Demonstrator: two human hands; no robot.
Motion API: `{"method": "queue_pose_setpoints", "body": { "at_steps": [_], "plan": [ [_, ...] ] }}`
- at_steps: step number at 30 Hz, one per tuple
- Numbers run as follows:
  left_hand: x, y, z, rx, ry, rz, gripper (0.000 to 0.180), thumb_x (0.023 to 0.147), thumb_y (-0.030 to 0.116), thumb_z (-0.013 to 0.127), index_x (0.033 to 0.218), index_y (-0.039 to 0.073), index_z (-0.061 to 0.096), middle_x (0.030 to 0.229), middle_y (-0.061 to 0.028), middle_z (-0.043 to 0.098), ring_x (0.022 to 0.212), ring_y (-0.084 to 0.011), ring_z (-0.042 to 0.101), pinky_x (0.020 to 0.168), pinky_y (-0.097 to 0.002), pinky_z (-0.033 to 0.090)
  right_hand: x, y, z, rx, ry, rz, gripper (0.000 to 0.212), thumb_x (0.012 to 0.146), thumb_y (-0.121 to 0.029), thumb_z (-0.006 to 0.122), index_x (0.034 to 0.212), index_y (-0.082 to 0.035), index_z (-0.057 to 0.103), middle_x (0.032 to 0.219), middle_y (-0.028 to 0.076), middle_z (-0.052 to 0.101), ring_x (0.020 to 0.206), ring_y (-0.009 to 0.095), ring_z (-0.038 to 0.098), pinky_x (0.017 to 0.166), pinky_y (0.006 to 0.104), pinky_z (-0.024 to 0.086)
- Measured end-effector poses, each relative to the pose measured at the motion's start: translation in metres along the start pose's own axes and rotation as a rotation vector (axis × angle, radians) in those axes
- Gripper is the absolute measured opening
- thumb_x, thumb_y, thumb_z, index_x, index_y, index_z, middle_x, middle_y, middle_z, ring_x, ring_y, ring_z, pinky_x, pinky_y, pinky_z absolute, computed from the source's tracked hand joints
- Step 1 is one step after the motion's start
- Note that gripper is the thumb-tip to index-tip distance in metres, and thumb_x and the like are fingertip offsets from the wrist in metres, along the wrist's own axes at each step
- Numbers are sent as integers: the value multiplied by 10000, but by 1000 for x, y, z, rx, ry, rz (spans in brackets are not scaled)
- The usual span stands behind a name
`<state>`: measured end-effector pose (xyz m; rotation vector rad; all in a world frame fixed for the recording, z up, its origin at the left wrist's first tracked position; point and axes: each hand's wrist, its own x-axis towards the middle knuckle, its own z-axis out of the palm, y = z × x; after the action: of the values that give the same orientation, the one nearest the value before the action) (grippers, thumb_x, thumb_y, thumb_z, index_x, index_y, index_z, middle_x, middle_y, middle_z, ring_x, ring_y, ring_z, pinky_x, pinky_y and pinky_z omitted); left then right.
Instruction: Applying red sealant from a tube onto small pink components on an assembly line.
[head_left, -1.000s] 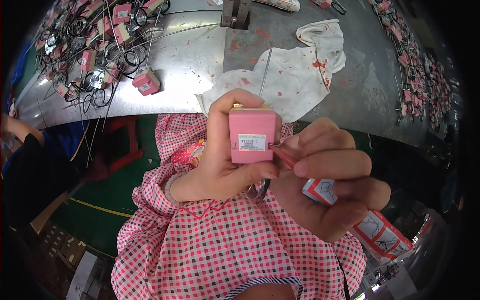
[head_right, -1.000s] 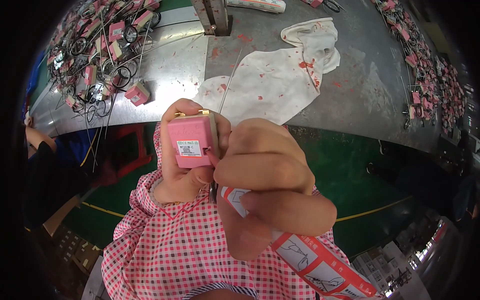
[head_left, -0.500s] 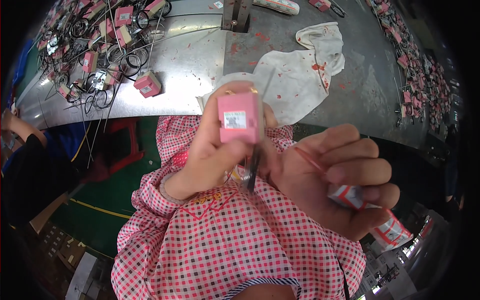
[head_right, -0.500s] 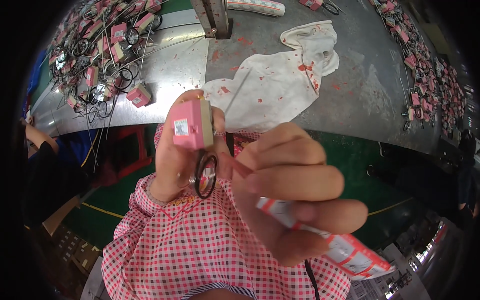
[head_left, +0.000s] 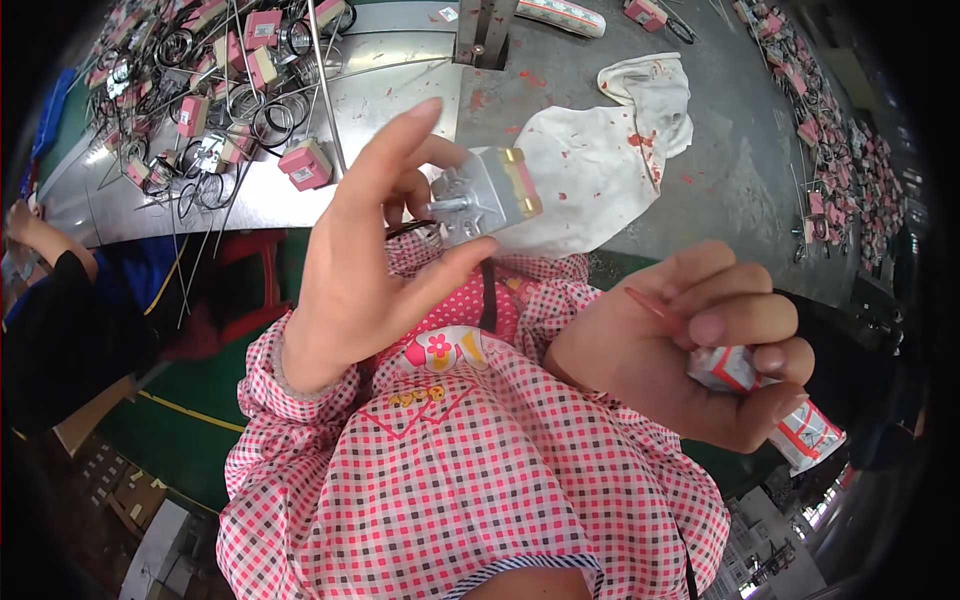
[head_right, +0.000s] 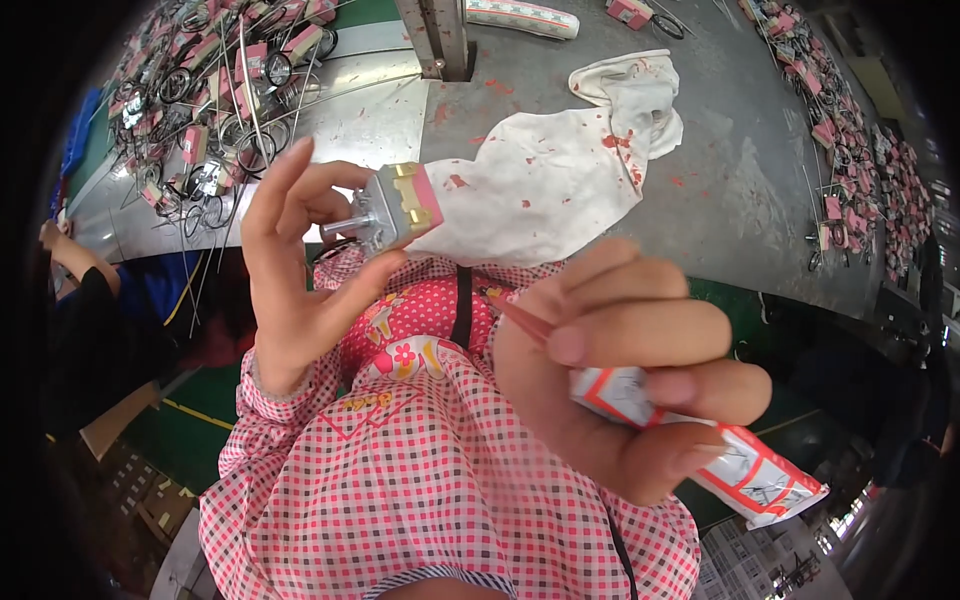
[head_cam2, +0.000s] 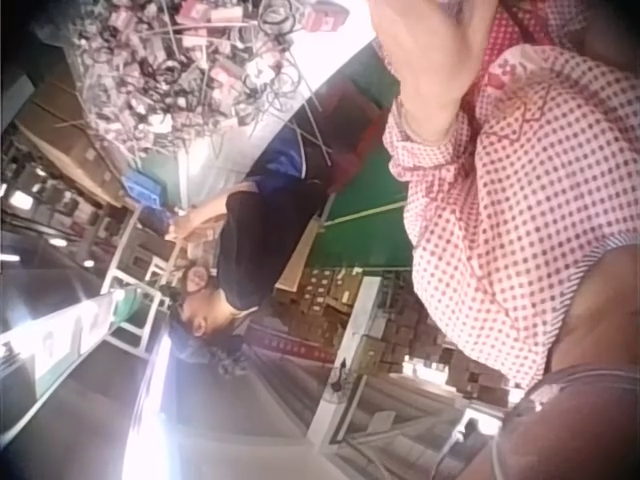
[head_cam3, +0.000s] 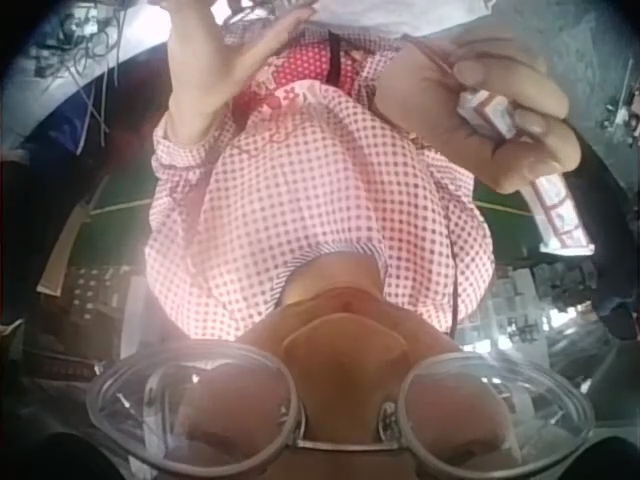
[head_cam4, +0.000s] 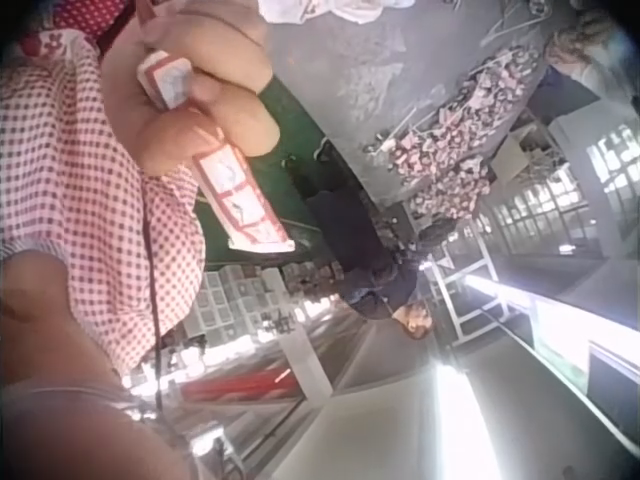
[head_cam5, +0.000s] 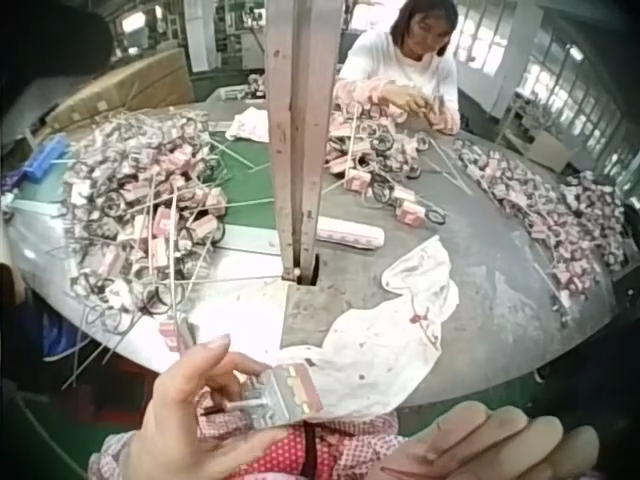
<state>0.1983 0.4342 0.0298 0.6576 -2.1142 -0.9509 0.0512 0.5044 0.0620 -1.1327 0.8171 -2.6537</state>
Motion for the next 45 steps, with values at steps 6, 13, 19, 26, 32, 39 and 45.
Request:
{"method": "queue_pose_setpoints", "body": {
  "at_steps": [6,13,19,26,32,39,45],
  "plan": [
    [3,9,8,115,-14,124,857,594,20,722,1276,-2,203,952,-135,555,648,-148,446,611,-271,390,-12,13,13,-31,-39,10,275,880,-312,294,773,-74,383,556,91,462,373,110,306,383,241,268],
    [1,5,16,182,-62,286,943,555,-37,688,1330,104,170,991,-160,552,860,-295,561,687,-363,462,-13,22,16,-100,-139,25,243,880,-273,302,764,-65,347,506,94,443,325,110,270,324,235,263],
    [4,6,17,198,-86,310,983,557,-53,668,1342,118,101,989,-163,551,827,-299,565,663,-367,461,-15,26,10,-321,-190,-16,241,881,-236,307,734,-45,294,467,95,412,293,111,278,291,218,237],
    [0,3,20,77,13,347,907,532,-36,689,1303,74,224,957,-162,555,822,-297,559,653,-355,445,-15,31,-1,-339,-397,-113,176,885,-183,327,825,-18,347,565,89,423,325,103,328,309,205,254],
    [7,15,11,144,-120,128,530,507,29,723,1003,9,536,927,-98,573,794,-237,551,687,-321,390,-22,37,5,-320,-407,-84,181,883,-179,331,804,-18,349,566,92,431,332,108,338,319,212,265],
    [7,17,13,155,-31,166,551,496,46,728,1012,18,539,910,-66,574,781,-208,550,677,-306,364,-26,44,9,-298,-408,-57,189,881,-176,337,780,-17,351,568,96,440,341,113,350,330,220,278],
    [7,15,14,167,-39,167,521,511,54,719,1002,24,548,899,-64,573,776,-198,553,682,-304,364,-27,46,9,-289,-398,-39,197,880,-172,341,759,-16,353,569,99,448,349,118,360,339,227,289]
  ]
}}
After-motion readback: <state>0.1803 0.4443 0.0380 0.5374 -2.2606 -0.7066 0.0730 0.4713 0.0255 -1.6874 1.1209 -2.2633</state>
